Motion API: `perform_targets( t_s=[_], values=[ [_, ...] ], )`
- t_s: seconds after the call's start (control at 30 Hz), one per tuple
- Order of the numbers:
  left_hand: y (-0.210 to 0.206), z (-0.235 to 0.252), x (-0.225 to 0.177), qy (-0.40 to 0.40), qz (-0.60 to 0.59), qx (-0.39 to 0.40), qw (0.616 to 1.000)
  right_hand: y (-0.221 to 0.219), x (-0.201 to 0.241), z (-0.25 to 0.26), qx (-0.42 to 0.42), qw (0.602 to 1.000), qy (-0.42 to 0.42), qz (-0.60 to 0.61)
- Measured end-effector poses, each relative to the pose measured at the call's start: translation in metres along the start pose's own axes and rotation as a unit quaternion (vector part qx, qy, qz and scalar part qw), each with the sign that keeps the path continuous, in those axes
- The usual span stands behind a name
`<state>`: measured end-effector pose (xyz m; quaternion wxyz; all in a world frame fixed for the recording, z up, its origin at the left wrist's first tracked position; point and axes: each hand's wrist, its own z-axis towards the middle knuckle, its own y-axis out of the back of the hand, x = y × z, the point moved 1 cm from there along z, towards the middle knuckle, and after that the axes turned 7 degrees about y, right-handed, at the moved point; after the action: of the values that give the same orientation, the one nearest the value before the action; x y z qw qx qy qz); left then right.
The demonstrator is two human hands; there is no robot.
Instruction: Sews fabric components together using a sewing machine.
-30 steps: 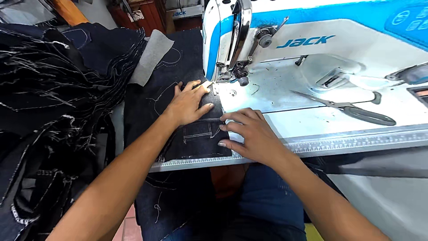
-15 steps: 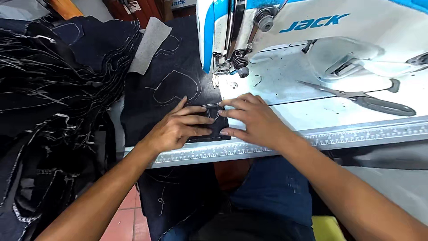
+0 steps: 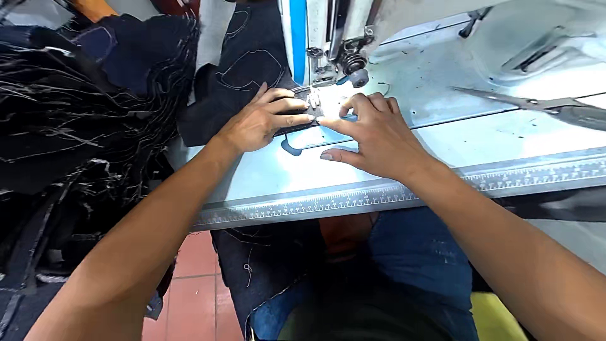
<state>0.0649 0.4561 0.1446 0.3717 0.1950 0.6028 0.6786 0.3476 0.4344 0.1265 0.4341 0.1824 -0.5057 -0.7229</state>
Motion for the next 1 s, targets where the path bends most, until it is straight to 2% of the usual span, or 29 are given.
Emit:
perform_targets(
  t_s=[0.17,0.27,0.33,0.4,0.47,0.5,0.53,0.6,0.67,0.73,0.77,0.8,0.87,0.93,1.0],
  values=[
    [0.005,0.014,0.019,-0.006,0.022,0.003,1.000,0.000,0.000,0.002,-0.002,1.000,-0.018,0.004],
    [0.028,0.025,0.014,-0.011,0.020,0.011,1.000,-0.001,0.000,0.001,-0.021,1.000,-0.015,0.014],
    [0.056,0.031,0.023,0.057,0.026,-0.028,0.998,0.000,-0.001,0.003,-0.026,0.999,-0.013,0.017],
    [0.065,0.024,0.054,0.182,0.061,-0.018,0.981,-0.001,-0.001,0.001,-0.025,0.999,-0.011,0.020],
    [0.047,0.005,0.077,0.282,0.067,0.017,0.957,0.000,-0.001,0.000,-0.029,0.999,-0.008,0.022],
    [0.034,-0.007,0.074,0.318,0.051,0.012,0.947,0.000,0.000,-0.001,-0.033,0.999,-0.006,0.025],
    [0.025,-0.018,0.060,0.347,0.053,-0.009,0.936,0.001,0.000,-0.002,-0.040,0.999,-0.003,0.028],
    [0.025,-0.035,-0.002,0.418,0.093,-0.008,0.904,0.001,0.002,-0.005,-0.064,0.997,0.013,0.030],
    [0.031,-0.043,-0.083,0.517,0.153,0.066,0.840,-0.001,0.004,-0.006,-0.078,0.996,0.045,0.022],
    [0.031,-0.040,-0.140,0.571,0.199,0.127,0.786,0.000,0.005,-0.004,-0.062,0.992,0.109,0.026],
    [0.026,-0.039,-0.156,0.568,0.219,0.119,0.784,0.000,0.006,-0.004,-0.050,0.988,0.145,0.034],
    [0.019,-0.039,-0.162,0.543,0.242,0.080,0.801,0.001,0.007,-0.005,-0.032,0.984,0.169,0.048],
    [0.008,-0.043,-0.152,0.421,0.234,-0.024,0.876,0.010,0.010,-0.010,0.007,0.980,0.190,0.067],
    [0.004,-0.045,-0.135,0.262,0.148,-0.053,0.952,0.019,0.012,-0.020,0.046,0.978,0.189,0.069],
    [-0.008,-0.047,-0.126,0.180,0.029,-0.073,0.980,0.024,0.015,-0.034,0.052,0.978,0.193,0.061]
  ],
)
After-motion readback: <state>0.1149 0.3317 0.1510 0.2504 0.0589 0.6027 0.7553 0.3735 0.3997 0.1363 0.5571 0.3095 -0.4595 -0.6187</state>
